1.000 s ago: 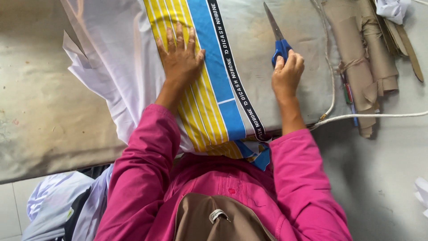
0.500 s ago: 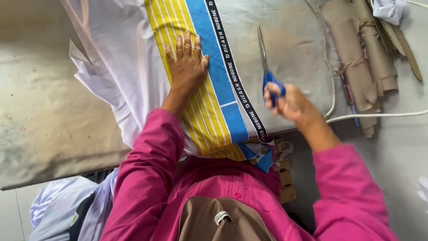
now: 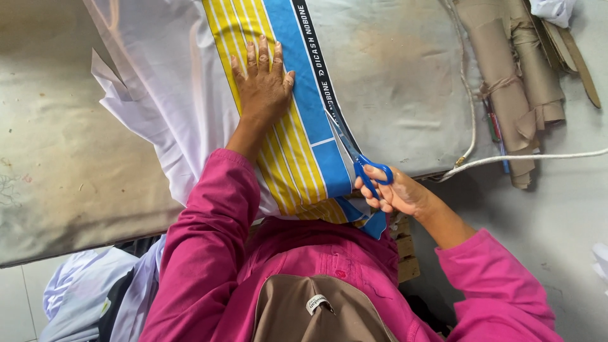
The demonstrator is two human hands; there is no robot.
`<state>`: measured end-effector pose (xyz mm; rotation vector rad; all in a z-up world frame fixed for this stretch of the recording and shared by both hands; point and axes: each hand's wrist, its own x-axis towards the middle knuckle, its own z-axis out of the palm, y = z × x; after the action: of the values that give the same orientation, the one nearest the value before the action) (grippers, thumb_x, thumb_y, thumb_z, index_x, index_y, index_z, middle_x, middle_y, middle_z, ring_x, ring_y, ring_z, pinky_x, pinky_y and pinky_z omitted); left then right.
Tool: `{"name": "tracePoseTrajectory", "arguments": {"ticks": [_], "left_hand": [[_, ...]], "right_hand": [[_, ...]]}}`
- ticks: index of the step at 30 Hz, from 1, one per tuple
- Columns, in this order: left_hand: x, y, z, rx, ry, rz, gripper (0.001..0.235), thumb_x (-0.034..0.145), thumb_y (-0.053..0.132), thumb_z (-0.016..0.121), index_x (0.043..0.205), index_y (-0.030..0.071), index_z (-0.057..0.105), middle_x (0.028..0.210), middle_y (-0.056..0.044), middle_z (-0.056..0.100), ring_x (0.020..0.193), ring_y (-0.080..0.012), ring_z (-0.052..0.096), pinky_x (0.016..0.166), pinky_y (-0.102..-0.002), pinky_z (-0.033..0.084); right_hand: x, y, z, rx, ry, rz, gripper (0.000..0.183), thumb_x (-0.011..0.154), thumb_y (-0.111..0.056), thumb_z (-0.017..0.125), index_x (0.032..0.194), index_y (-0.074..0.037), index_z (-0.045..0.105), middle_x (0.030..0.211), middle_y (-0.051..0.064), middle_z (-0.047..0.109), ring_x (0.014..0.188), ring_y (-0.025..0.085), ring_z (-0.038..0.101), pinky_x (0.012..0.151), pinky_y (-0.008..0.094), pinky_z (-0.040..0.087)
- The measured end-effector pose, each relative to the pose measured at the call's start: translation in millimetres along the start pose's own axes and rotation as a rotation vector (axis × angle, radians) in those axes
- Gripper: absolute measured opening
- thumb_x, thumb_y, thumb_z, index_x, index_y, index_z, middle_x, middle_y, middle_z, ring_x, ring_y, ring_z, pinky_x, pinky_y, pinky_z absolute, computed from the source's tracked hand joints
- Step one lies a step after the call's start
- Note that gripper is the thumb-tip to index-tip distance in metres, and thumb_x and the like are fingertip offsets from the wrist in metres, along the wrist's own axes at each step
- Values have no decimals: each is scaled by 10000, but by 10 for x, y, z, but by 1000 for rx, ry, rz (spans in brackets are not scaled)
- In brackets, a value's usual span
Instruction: Cutting a long strip of patterned fabric with scissors along a printed line on a padded work surface.
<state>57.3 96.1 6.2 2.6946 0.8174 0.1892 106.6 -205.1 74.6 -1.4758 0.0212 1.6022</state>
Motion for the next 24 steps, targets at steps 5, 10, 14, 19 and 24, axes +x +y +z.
{"name": "tracePoseTrajectory", "arguments": {"ticks": [5, 10, 14, 19, 24], "left_hand": [[4, -7, 7, 2, 0, -1, 605, 956, 481, 270, 1477, 177, 215, 1532, -108, 92, 1407, -294, 58, 1080, -569, -15], [18, -38, 124, 30, 96, 17, 594, 953, 477, 319, 1463, 176, 277, 1521, -112, 153, 1398, -297, 117, 1073, -580, 12], [8, -25, 106, 35, 73, 14, 594, 958, 470, 306, 1469, 170, 259, 1526, -113, 136, 1403, -296, 95, 1077, -575, 1], [5, -7, 35, 21, 32, 6, 595, 958, 464, 285, 1474, 172, 229, 1531, -110, 112, 1409, -291, 77, 1080, -568, -23], [-16, 2, 2, -1, 35, 8, 598, 950, 461, 294, 1468, 167, 241, 1529, -104, 118, 1406, -285, 73, 1082, -559, -18]], "right_hand": [[192, -175, 207, -25, 70, -40, 460, 807, -473, 565, 898, -23, 587, 641, 59, 537, 462, 137, 513, 273, 193, 306], [258, -262, 361, -70, 193, -67, 431, 800, -444, 604, 871, -19, 584, 618, 63, 552, 438, 134, 514, 270, 176, 312], [301, -255, 382, -66, 232, -95, 382, 791, -393, 637, 839, -18, 586, 606, 63, 556, 415, 129, 510, 249, 165, 299], [332, -236, 396, -26, 228, -120, 316, 829, -308, 624, 831, 4, 578, 597, 84, 544, 404, 146, 505, 231, 169, 288], [409, -284, 396, -39, 192, -108, 369, 832, -407, 583, 831, -38, 568, 580, 50, 525, 403, 129, 481, 248, 180, 250]]}}
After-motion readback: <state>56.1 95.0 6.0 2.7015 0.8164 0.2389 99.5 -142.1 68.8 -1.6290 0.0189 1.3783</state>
